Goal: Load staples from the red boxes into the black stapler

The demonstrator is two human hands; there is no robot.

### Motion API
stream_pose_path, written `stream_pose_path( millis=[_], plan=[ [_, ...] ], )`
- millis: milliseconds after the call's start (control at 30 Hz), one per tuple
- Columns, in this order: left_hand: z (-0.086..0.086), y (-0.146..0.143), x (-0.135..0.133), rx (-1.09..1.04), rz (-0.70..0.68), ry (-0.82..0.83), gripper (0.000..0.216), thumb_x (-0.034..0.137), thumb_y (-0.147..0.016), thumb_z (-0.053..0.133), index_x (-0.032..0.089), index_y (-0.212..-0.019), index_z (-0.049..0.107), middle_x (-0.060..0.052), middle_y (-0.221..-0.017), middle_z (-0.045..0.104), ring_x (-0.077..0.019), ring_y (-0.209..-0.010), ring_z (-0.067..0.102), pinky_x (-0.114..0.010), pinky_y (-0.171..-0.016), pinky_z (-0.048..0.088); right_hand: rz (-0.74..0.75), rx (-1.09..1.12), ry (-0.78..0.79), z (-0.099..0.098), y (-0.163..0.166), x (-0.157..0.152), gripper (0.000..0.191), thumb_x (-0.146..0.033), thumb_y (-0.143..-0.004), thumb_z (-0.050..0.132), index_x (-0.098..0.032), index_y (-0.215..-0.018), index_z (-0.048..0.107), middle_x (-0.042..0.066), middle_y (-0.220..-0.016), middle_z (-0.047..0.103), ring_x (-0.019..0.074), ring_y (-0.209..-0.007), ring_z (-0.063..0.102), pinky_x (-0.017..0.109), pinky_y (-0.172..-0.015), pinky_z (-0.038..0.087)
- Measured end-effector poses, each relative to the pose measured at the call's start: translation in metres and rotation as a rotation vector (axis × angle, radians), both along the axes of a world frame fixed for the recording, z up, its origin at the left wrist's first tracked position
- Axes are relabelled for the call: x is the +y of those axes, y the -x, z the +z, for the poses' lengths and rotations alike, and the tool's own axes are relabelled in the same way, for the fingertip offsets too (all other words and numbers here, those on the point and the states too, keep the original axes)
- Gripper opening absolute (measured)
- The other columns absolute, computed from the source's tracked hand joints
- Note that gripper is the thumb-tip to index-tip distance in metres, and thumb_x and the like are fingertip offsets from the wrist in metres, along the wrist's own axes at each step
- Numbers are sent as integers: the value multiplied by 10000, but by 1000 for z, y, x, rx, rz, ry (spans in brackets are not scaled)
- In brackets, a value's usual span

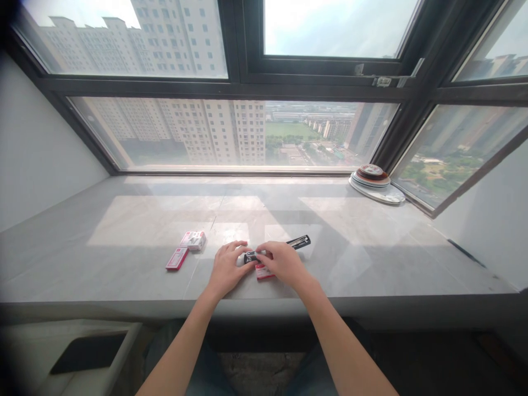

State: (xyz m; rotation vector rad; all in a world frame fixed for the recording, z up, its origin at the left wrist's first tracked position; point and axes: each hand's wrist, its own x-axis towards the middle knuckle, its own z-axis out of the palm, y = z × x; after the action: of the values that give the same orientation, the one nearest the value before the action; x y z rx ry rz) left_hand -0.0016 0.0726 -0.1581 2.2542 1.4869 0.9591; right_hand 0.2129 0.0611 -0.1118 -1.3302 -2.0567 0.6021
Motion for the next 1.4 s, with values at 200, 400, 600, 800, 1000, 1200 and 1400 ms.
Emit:
stream_pose_path(
  millis=[200,400,600,800,1000,1200,1400],
  plan=[
    [2,0,-3,7,16,6,228,417,-873,756,345,-1088,725,-4,-1355,608,-289,-1296,486,-490,-1146,312,48,-52,-15,-4,1,17,171,-345,-975,641,-264,-1037,778,-6,-754,664,162,-693,565,262,-660,377],
    [1,-1,-2,21,29,13,228,425,-875,750,356,-1091,726,-4,-1358,606,-288,-1302,487,-491,-1152,314,74,-87,-21,-4,4,19,152,-337,-961,662,-276,-1026,786,-6,-767,676,163,-704,578,265,-665,372],
    [1,0,-3,11,25,-1,226,417,-871,760,349,-1082,720,-2,-1347,614,-282,-1286,496,-480,-1139,324,-116,-146,5,1,-2,9,189,-382,-913,698,-247,-1036,746,-13,-705,642,167,-672,569,269,-610,318],
    [0,0,-3,-3,18,-5,224,411,-875,760,340,-1083,717,-4,-1338,618,-274,-1276,507,-473,-1136,328,-81,3,114,-7,3,-13,216,-394,-918,670,-256,-1081,703,-41,-657,590,157,-632,543,262,-602,336],
    [1,0,-2,-10,22,12,235,417,-859,776,328,-1070,728,-14,-1334,623,-285,-1263,517,-483,-1129,339,-220,292,347,-23,-40,-33,428,-609,-918,632,-189,-964,700,-24,-614,525,134,-549,452,258,-532,320],
    [1,1,-1,-27,9,14,218,419,-854,783,341,-1053,741,7,-1289,649,-274,-1244,531,-469,-1113,357,-253,640,531,-18,-100,-14,626,-632,-784,787,-231,-1239,631,-29,-722,568,64,-456,300,236,-436,176],
    [2,1,-1,-25,4,18,215,408,-846,788,341,-1046,748,2,-1291,650,-279,-1243,533,-467,-1104,366,-45,615,390,10,-72,24,522,-544,-709,880,-190,-1044,693,-41,-648,509,106,-564,398,251,-508,269]
  ],
)
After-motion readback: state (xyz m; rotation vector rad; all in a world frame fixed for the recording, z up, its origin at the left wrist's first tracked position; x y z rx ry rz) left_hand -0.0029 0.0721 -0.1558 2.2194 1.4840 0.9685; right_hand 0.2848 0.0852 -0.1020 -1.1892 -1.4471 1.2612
